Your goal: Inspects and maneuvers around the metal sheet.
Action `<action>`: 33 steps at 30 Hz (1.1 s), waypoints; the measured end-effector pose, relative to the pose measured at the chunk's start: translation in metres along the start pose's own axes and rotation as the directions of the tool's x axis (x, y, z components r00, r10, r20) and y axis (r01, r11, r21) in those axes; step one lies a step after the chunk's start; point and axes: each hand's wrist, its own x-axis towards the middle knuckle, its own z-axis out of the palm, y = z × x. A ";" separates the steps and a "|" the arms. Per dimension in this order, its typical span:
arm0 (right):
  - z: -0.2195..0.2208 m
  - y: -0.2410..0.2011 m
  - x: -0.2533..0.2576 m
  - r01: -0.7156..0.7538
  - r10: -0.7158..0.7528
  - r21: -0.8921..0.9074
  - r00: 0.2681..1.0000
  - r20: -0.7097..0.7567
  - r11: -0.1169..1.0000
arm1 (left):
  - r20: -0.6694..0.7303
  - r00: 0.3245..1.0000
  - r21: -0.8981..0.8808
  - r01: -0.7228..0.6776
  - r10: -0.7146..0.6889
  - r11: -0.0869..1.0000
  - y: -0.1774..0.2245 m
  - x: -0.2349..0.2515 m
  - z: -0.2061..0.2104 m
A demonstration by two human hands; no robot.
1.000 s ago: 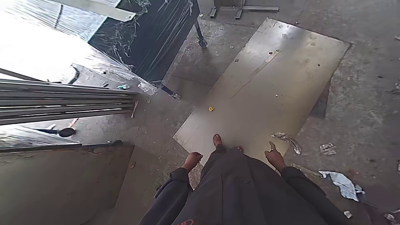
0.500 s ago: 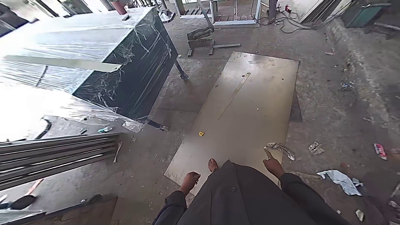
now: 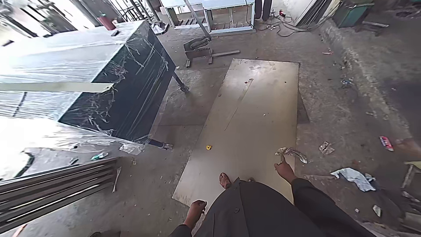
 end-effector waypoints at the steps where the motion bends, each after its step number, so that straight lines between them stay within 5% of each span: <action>1: 0.008 0.007 -0.003 -0.008 0.008 0.000 1.000 0.027 1.000 | 0.011 1.000 -0.012 0.016 -0.016 1.000 -0.005 0.000 0.002; 5: 0.032 0.034 -0.010 -0.038 0.039 -0.011 0.990 0.133 0.999 | 0.008 0.997 -0.022 -0.070 0.070 0.997 -0.062 0.046 0.020; 11: 0.024 0.053 -0.008 -0.091 0.097 -0.040 0.980 0.174 0.995 | 0.010 0.999 0.029 -0.038 0.037 0.999 -0.065 0.065 0.026; 19: 0.019 0.048 -0.003 -0.065 0.063 0.011 0.985 0.160 0.998 | 0.038 0.998 0.079 -0.046 0.043 0.996 0.029 -0.009 0.001; 33: 0.033 0.045 0.004 0.049 -0.038 -0.062 0.985 0.166 0.997 | 0.069 0.997 0.053 -0.034 0.030 0.998 0.021 -0.008 -0.002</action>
